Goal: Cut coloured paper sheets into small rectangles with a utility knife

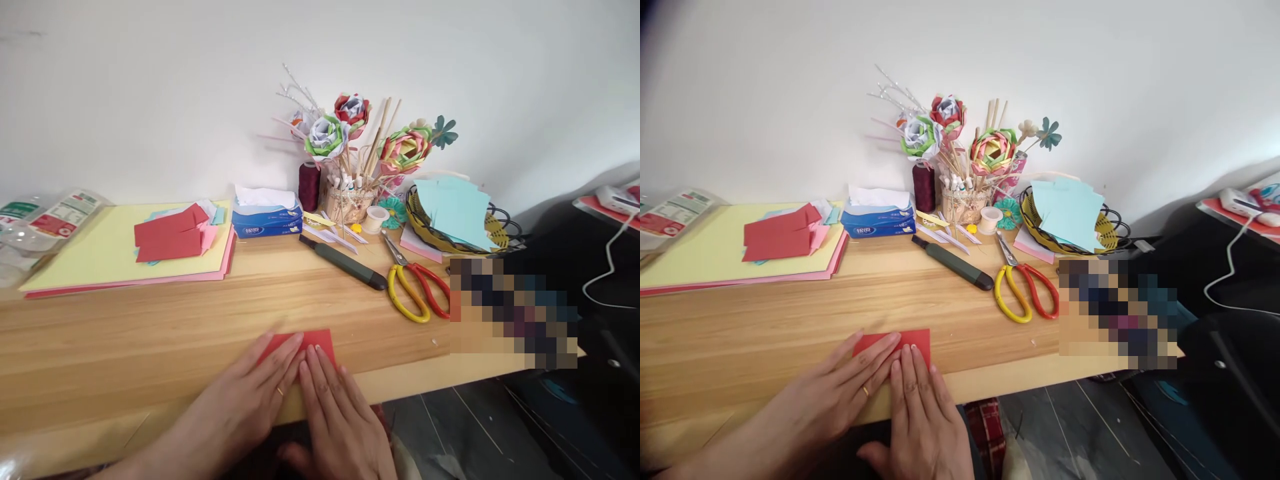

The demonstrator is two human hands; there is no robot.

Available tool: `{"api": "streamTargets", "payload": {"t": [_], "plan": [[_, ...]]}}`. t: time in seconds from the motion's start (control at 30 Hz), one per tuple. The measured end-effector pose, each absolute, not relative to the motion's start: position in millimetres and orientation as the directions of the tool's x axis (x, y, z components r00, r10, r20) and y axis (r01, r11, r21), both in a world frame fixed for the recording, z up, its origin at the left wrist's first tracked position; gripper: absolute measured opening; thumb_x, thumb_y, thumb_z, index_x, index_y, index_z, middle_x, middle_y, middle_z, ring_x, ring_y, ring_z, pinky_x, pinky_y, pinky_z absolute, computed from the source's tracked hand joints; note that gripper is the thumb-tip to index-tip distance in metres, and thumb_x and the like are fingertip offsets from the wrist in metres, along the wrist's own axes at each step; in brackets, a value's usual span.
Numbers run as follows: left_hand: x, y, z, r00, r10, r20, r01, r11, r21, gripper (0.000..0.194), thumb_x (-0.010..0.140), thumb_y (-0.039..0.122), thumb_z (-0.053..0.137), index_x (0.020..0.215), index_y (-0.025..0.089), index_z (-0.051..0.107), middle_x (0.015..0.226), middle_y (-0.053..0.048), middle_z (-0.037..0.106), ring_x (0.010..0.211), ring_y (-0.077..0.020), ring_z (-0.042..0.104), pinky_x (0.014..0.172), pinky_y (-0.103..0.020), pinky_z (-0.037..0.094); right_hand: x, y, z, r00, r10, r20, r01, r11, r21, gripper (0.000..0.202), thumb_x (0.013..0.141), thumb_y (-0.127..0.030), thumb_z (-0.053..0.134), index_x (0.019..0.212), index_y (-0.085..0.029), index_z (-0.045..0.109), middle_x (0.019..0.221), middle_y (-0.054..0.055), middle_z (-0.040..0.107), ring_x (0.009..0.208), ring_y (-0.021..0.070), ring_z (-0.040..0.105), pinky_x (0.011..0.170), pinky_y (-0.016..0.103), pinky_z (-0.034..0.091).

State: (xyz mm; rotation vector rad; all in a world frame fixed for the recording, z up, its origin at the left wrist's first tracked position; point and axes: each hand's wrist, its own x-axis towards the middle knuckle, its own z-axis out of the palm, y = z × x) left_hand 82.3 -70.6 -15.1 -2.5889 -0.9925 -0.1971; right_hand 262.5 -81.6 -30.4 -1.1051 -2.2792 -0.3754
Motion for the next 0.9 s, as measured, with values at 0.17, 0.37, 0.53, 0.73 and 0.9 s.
{"api": "streamTargets", "payload": {"t": [0.17, 0.37, 0.53, 0.73, 0.9], "plan": [[65.7, -83.8, -8.5, 0.762, 0.616, 0.201, 0.646, -0.698, -0.310, 0.042, 0.083, 0.021, 0.042, 0.120, 0.010, 0.060, 0.131, -0.011, 0.055, 0.133, -0.0240, 0.037, 0.110, -0.038, 0.033, 263.5, -81.4, -28.2, -0.518, 0.629, 0.580, 0.779, 0.627, 0.015, 0.056, 0.089, -0.057, 0.038, 0.112, -0.012, 0.063, 0.120, 0.009, 0.064, 0.116, 0.0157, 0.053, 0.107, 0.025, 0.025], [34.2, -88.5, 10.1, 0.780, 0.604, 0.163, 0.624, -0.736, -0.262, 0.046, 0.081, 0.009, 0.042, 0.126, 0.016, 0.055, 0.137, -0.003, 0.050, 0.136, -0.0178, 0.031, 0.114, -0.031, 0.026, 278.9, -78.6, -28.4, -0.533, 0.627, 0.568, 0.750, 0.661, -0.026, 0.043, 0.091, -0.045, 0.044, 0.118, -0.014, 0.060, 0.126, 0.005, 0.059, 0.118, 0.0142, 0.052, 0.110, 0.027, 0.020], [27.6, -87.0, 5.9, 0.768, 0.626, 0.137, 0.640, -0.743, -0.197, 0.057, 0.080, 0.000, 0.039, 0.134, 0.018, 0.044, 0.141, -0.004, 0.046, 0.136, -0.0156, 0.030, 0.113, -0.031, 0.026, 302.1, -79.9, -19.3, -0.498, 0.678, 0.541, 0.797, 0.603, -0.023, 0.039, 0.091, -0.039, 0.047, 0.124, -0.020, 0.055, 0.129, 0.002, 0.057, 0.123, 0.0151, 0.047, 0.112, 0.034, 0.015], [27.7, -83.4, 0.7, 0.792, 0.605, 0.083, 0.608, -0.765, -0.214, 0.054, 0.081, -0.001, 0.037, 0.132, 0.015, 0.046, 0.140, -0.008, 0.046, 0.133, -0.0182, 0.035, 0.110, -0.034, 0.030, 262.9, -90.9, -13.8, -0.586, 0.595, 0.551, 0.721, 0.693, 0.018, 0.061, 0.081, -0.065, 0.048, 0.117, -0.017, 0.060, 0.128, 0.004, 0.058, 0.124, 0.0185, 0.046, 0.114, 0.034, 0.008], [27.8, -79.4, 4.4, 0.813, 0.569, 0.125, 0.581, -0.776, -0.245, 0.050, 0.083, 0.000, 0.036, 0.130, 0.012, 0.048, 0.138, -0.009, 0.048, 0.131, -0.0193, 0.039, 0.109, -0.033, 0.032, 277.7, -87.1, -12.4, -0.536, 0.654, 0.534, 0.753, 0.656, -0.047, 0.044, 0.085, -0.051, 0.054, 0.117, -0.020, 0.060, 0.121, 0.000, 0.063, 0.120, 0.0168, 0.051, 0.114, 0.035, 0.007]]}}
